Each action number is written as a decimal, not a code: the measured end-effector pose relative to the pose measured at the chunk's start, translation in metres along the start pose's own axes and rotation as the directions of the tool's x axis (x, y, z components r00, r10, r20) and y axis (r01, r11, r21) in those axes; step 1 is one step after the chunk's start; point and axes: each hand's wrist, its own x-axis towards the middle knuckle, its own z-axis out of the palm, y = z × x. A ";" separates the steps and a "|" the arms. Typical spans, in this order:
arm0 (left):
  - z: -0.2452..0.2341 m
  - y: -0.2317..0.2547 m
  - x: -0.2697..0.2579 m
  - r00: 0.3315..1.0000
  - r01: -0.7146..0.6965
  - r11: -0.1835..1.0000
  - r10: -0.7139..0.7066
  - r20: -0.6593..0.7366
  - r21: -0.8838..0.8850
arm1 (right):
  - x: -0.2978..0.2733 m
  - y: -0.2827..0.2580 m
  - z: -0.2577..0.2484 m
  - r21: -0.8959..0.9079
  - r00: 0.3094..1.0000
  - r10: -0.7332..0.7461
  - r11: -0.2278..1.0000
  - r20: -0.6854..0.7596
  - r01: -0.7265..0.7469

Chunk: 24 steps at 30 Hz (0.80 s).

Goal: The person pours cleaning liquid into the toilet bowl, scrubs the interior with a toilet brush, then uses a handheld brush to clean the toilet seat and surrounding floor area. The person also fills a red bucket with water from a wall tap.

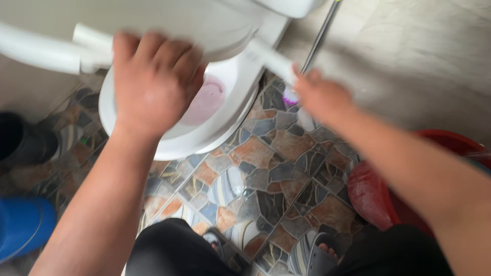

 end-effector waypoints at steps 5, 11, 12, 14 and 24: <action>0.011 0.022 -0.043 0.998 0.058 0.998 -0.059 0.016 0.021 | -0.050 -0.031 0.047 0.100 0.993 -0.088 0.991 -0.073 0.095; 0.034 0.057 -0.082 0.954 0.203 0.979 -0.197 0.227 -0.001 | -0.099 -0.052 0.092 0.110 0.792 -0.327 0.892 -0.515 0.439; 0.036 0.062 -0.084 0.947 0.206 0.978 -0.203 0.248 0.016 | -0.107 -0.051 0.099 0.114 0.813 -0.308 0.904 -0.494 0.412; 0.042 0.063 -0.086 0.932 0.220 0.973 -0.230 0.280 0.067 | -0.111 -0.042 0.111 0.109 0.842 -0.284 0.922 -0.458 0.370; 0.075 0.101 -0.089 0.884 0.231 0.964 -0.153 0.443 -0.128 | -0.137 -0.020 0.160 0.191 0.930 -0.283 0.925 -0.233 0.330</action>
